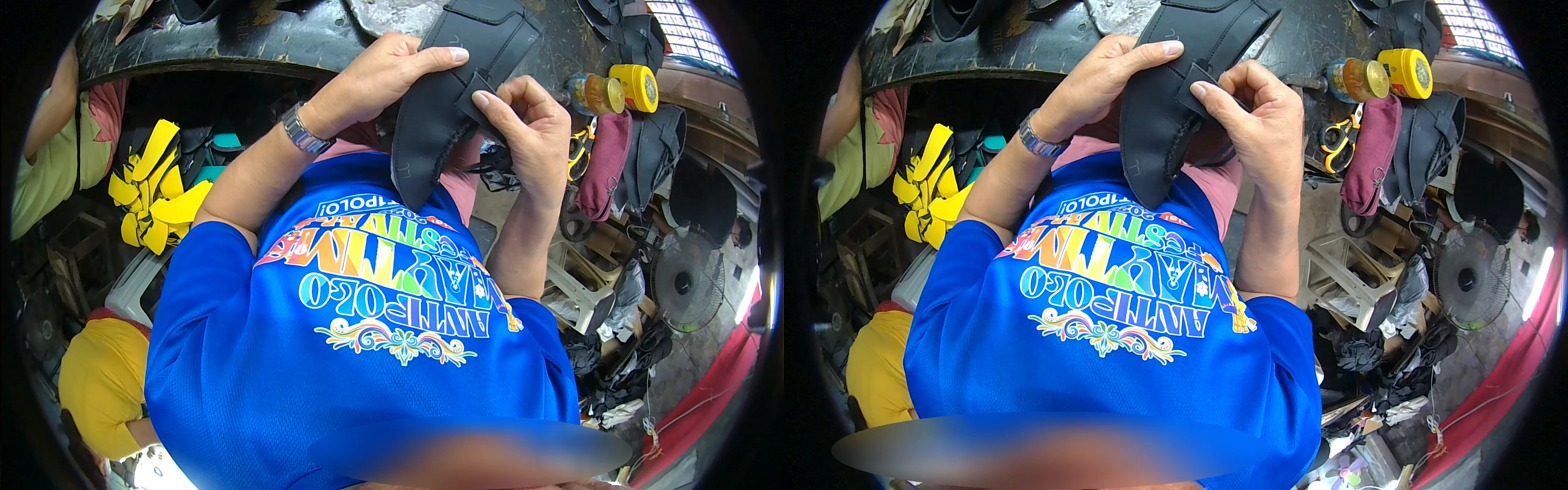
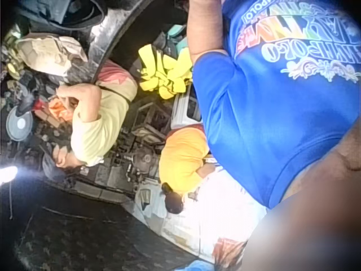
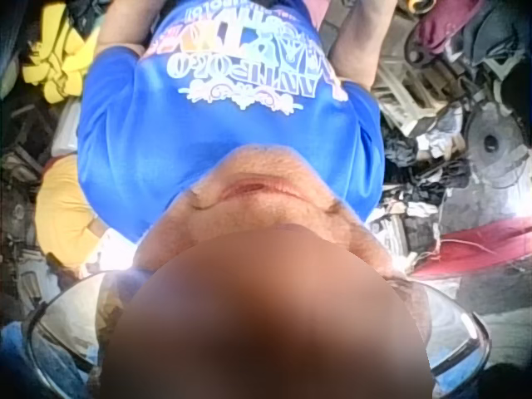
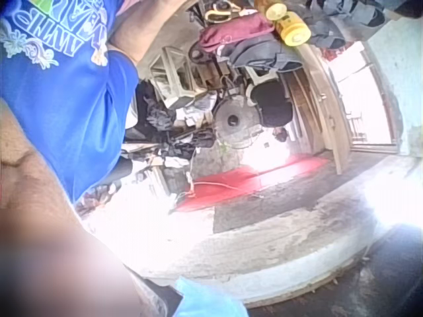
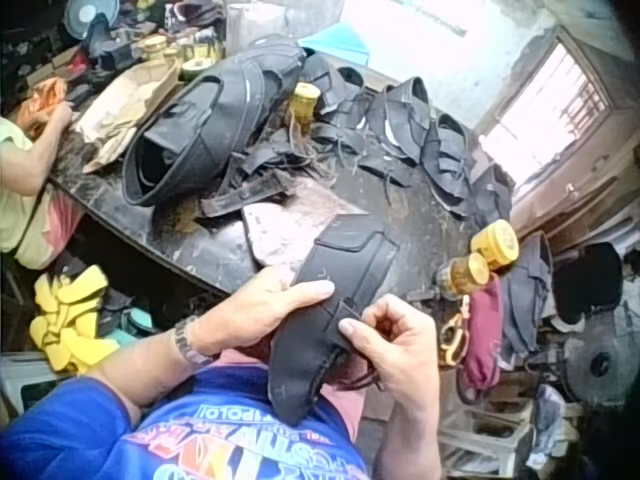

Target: The person handles a black sandal, opens it to inspect the interior, and compares it with another sandal. They then pick up and examine several small black strap pieces from the table, aligning and fitting them onto the sandal. The person continues to manipulate the straps and sandal components by hand.

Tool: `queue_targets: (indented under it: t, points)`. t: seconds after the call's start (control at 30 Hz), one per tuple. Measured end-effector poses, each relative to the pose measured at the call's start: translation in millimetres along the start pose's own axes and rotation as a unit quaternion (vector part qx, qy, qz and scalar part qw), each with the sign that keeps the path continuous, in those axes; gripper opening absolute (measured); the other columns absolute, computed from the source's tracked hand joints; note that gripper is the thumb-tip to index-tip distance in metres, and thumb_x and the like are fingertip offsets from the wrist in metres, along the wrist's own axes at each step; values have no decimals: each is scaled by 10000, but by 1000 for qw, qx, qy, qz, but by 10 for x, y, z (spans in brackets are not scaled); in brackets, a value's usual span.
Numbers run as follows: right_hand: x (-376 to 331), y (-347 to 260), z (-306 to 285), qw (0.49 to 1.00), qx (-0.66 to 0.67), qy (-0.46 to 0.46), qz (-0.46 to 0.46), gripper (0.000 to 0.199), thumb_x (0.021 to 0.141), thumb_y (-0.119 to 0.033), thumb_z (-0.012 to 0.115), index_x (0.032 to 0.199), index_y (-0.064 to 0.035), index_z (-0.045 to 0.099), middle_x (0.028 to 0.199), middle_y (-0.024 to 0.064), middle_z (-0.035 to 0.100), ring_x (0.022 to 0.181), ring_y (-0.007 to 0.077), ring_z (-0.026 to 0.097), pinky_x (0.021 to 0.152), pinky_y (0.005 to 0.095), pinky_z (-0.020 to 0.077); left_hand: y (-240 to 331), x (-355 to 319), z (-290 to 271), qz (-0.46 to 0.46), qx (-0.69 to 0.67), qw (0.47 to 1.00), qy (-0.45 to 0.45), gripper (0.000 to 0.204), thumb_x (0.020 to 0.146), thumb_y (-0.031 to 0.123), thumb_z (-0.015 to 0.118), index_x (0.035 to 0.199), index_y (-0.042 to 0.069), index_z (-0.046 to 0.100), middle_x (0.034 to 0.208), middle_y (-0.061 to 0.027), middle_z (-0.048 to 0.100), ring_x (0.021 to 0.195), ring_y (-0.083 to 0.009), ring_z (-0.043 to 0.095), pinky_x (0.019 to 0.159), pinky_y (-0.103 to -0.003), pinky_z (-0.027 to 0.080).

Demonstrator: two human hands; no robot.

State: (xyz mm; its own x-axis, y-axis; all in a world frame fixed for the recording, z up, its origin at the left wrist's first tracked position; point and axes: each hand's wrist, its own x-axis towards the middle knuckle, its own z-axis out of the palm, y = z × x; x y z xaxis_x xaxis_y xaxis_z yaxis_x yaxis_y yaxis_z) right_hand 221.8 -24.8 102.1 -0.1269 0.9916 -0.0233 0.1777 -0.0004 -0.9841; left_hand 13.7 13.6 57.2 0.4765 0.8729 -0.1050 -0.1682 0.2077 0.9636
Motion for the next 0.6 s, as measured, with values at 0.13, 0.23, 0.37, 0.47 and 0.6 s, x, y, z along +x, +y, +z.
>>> queue_targets:
  t: [0.13, 0.23, 0.37, 0.47, 0.6]
  points:
    - [-31, 2, 15, 1000, -3, 7, -4, 195, 844, -60, 789, 780, -33, 606, 725, -60, 563, 669, 2, 482, 567, 169, 367, 15, -22, 31, -8, -39, 999, -1, 478, 961, 412, 647, 983, -59, 724, 839, -114, 740, 700, -137, 719, 596, -212, 564]
    - [-70, -2, 53, 1000, -15, 23, -14, 198, 848, -65, 785, 778, -35, 602, 723, -59, 556, 671, 4, 476, 570, 174, 365, 12, -28, 42, -11, -51, 999, 3, 464, 958, 399, 655, 984, -60, 717, 845, -112, 739, 699, -137, 719, 595, -209, 566]
    - [-95, -6, 103, 997, -46, 41, -39, 208, 850, -74, 781, 773, -33, 592, 708, -57, 542, 660, 14, 461, 568, 188, 364, -13, -26, 32, -22, -68, 997, 1, 456, 957, 392, 657, 979, -60, 712, 839, -109, 738, 698, -136, 719, 595, -206, 568]
    - [-89, -11, 112, 996, -69, 41, -49, 218, 849, -82, 778, 768, -27, 583, 698, -55, 534, 656, 20, 453, 569, 196, 368, -20, -27, 11, -26, -60, 998, 0, 467, 963, 401, 649, 981, -62, 709, 836, -106, 737, 698, -132, 719, 593, -202, 567]
    - [-69, -12, 107, 996, -66, 30, -42, 221, 850, -97, 777, 769, -26, 583, 692, -54, 526, 654, 23, 453, 565, 202, 372, 4, -45, -2, -22, -75, 997, -8, 440, 969, 384, 653, 1011, -51, 707, 862, -93, 739, 716, -119, 716, 614, -198, 568]
